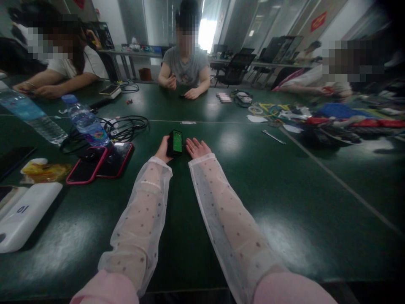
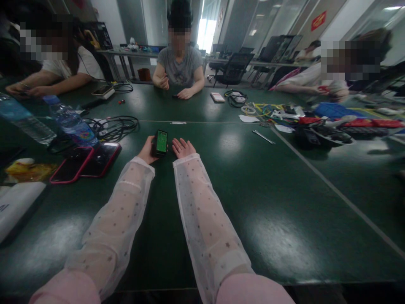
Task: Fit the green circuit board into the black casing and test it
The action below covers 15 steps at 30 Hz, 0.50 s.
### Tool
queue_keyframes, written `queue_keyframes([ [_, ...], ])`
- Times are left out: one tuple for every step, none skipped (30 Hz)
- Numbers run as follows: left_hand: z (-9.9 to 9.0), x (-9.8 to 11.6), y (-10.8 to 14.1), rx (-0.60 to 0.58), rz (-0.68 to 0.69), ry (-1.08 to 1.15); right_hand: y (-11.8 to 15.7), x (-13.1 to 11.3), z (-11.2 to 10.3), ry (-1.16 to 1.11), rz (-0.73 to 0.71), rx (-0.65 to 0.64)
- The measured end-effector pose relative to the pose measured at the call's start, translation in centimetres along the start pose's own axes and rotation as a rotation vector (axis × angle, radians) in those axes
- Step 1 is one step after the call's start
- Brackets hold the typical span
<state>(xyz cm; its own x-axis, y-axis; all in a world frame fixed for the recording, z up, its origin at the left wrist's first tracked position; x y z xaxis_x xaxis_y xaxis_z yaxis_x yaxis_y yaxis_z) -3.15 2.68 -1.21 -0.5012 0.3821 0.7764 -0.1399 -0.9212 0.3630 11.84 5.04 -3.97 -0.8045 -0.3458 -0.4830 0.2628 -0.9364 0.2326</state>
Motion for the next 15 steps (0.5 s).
queue_keyframes([
  [0.1,0.0,0.0,0.003,0.0,0.003,0.0,0.0,0.0,0.003,0.008,-0.007],
  [0.1,-0.1,0.0,0.01,-0.002,0.006,-0.1,0.0,0.0,0.007,0.017,-0.013],
  [0.2,-0.1,0.0,0.019,-0.006,0.004,-0.1,0.0,0.0,0.012,0.025,-0.021],
  [0.3,-0.2,-0.1,0.026,-0.006,-0.003,-0.1,0.0,0.1,0.02,0.031,-0.031],
  [0.4,-0.2,-0.2,0.04,0.003,-0.014,0.0,0.0,0.2,0.034,0.037,-0.035],
  [0.4,-0.3,-0.3,0.06,0.02,-0.032,0.0,0.0,0.2,0.055,0.038,-0.031],
  [0.4,-0.4,-0.6,0.086,0.044,-0.061,0.1,0.0,0.3,0.085,0.038,-0.023],
  [0.3,-0.5,-0.8,0.114,0.072,-0.103,0.1,0.0,0.3,0.124,0.035,-0.012],
  [0.3,-0.6,-1.1,0.141,0.098,-0.155,0.2,0.1,0.4,0.167,0.028,-0.001],
  [0.3,-0.7,-1.4,0.164,0.121,-0.214,0.2,0.1,0.5,0.211,0.016,0.012],
  [0.4,-0.9,-1.6,0.181,0.139,-0.275,0.3,0.1,0.6,0.252,0.0,0.022],
  [0.5,-1.0,-1.8,0.19,0.153,-0.33,0.3,0.1,0.7,0.285,-0.017,0.029],
  [0.6,-1.0,-2.0,0.194,0.169,-0.378,0.3,0.2,0.8,0.306,-0.031,0.031],
  [0.8,-1.0,-2.1,0.196,0.184,-0.417,0.2,0.3,0.9,0.315,-0.046,0.032],
  [1.0,-1.0,-2.1,0.194,0.196,-0.443,0.1,0.3,1.0,0.313,-0.058,0.037],
])
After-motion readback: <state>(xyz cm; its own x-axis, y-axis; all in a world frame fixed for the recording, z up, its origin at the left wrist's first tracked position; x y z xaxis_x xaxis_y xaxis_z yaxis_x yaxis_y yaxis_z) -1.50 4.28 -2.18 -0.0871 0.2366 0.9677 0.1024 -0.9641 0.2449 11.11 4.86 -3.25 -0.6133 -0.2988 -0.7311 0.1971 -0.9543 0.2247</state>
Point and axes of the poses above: each hand's wrist, its own y-axis away from the middle knuckle, its own z-axis out of the palm, x = y × z, the point moved 4 cm from there along -y, towards the middle knuckle, and after that the axes turned 5 degrees about -y, right-handed, at the moved point
